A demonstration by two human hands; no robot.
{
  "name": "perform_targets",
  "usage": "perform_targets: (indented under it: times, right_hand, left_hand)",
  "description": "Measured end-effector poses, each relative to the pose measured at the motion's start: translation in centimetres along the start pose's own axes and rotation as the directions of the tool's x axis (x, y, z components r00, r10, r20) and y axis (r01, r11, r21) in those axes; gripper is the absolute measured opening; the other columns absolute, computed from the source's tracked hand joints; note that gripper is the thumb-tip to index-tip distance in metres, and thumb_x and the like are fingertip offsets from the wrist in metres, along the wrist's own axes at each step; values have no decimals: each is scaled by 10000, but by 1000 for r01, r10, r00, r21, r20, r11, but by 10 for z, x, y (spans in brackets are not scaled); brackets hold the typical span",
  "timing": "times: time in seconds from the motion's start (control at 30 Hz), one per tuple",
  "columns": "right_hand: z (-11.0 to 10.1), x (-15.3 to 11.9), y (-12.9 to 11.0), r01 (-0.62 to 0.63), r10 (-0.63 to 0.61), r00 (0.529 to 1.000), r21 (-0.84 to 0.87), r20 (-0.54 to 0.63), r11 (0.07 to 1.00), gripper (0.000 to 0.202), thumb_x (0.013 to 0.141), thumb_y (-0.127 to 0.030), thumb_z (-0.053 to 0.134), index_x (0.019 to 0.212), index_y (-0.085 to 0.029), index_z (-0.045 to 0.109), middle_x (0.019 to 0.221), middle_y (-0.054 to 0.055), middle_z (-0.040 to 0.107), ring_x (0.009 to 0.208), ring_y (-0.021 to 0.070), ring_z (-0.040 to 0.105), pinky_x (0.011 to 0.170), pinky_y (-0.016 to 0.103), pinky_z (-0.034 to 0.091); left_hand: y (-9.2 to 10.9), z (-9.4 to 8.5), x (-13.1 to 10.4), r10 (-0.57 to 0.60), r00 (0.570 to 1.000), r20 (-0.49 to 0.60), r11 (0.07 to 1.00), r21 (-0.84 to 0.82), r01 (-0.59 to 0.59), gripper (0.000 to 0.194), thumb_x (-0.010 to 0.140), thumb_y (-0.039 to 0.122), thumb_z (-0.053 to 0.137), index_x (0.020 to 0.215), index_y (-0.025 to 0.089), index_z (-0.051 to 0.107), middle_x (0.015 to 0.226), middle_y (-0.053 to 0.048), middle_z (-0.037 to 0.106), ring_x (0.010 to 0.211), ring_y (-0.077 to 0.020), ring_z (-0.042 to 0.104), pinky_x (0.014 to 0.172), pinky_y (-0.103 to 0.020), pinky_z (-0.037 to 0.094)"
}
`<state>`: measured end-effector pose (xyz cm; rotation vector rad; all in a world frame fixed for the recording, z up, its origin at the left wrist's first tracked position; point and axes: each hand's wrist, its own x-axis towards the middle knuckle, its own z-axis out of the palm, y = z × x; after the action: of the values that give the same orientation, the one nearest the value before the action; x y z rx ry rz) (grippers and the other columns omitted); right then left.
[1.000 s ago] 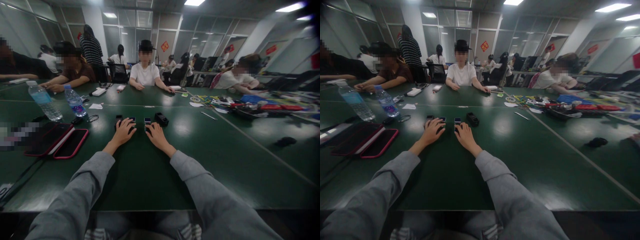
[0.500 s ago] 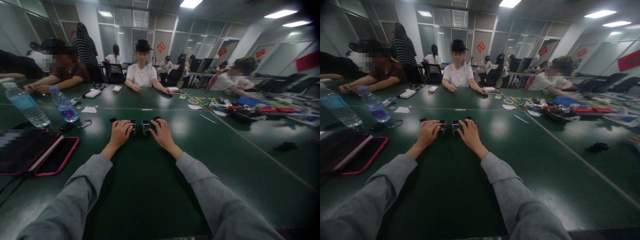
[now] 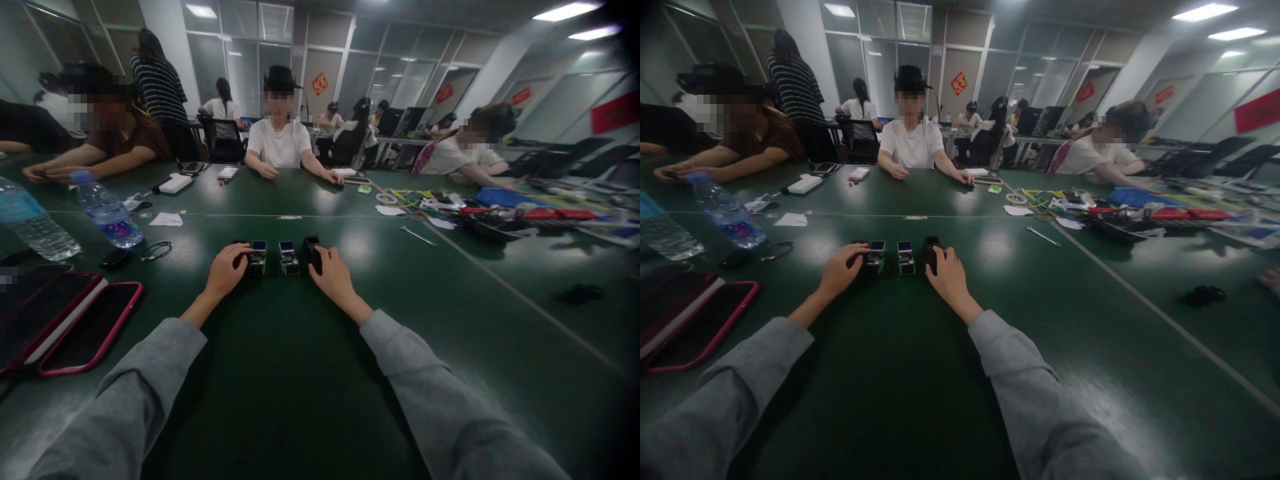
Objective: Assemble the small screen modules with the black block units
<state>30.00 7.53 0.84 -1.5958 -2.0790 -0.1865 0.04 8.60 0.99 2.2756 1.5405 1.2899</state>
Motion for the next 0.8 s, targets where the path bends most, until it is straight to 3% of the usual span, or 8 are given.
perform_targets:
  times: [0.2, 0.37, 0.5, 0.57, 0.67, 0.8]
  right_hand:
    - [-2, -4, -15, 89, -92, 995, 67, 41, 994, 505, 889, -341, 524, 1348, -152, 430, 1124, 146, 513, 946, 270, 562, 791, 417, 514]
    - [0, -2, -11, 79, -82, 995, 65, 59, 995, 527, 907, -375, 522, 1376, -161, 412, 1115, 141, 540, 965, 277, 554, 792, 415, 501]
    - [2, -2, -10, 51, -53, 998, 30, 41, 998, 524, 921, -433, 506, 1369, -175, 419, 1099, 135, 572, 954, 283, 563, 776, 416, 487]
    - [3, -2, -10, 40, -40, 999, 8, 23, 999, 523, 924, -451, 498, 1360, -171, 424, 1093, 135, 582, 963, 291, 564, 784, 423, 482]
    - [3, -3, -9, 21, -21, 1000, -4, 6, 1000, 517, 925, -456, 490, 1351, -170, 429, 1084, 135, 590, 963, 296, 566, 792, 435, 480]
    - [4, -2, -9, 32, -32, 999, -10, -13, 999, 525, 909, -432, 522, 1351, -162, 439, 1112, 149, 559, 986, 301, 546, 788, 433, 494]
  left_hand:
    - [-1, -2, 3, -69, 995, -74, 997, -26, 67, 250, 899, 236, 465, 1015, 227, 686, 1183, -46, 669, 1150, -235, 580, 1062, -482, 425]
    - [-3, -2, 4, -111, 987, -114, 992, -74, 103, 255, 902, 216, 449, 995, 220, 687, 1161, -48, 675, 1142, -221, 581, 1059, -441, 418]
    - [-7, -3, 3, -206, 951, -231, 974, -139, 177, 257, 879, 193, 443, 952, 210, 690, 1122, -50, 683, 1109, -209, 588, 1030, -402, 420]
    - [-12, -3, 3, -273, 903, -333, 957, -188, 219, 258, 855, 180, 440, 909, 195, 692, 1072, -54, 690, 1074, -200, 595, 976, -364, 437]
    - [-22, -4, 3, -409, 783, -468, 908, -292, 299, 273, 801, 144, 411, 783, 174, 681, 861, -44, 688, 876, -174, 618, 825, -310, 458]
    - [-36, -4, 4, -613, 640, -463, 765, -552, 333, 207, 646, 66, 387, 596, 164, 562, 557, 15, 548, 559, -115, 515, 605, -243, 402]
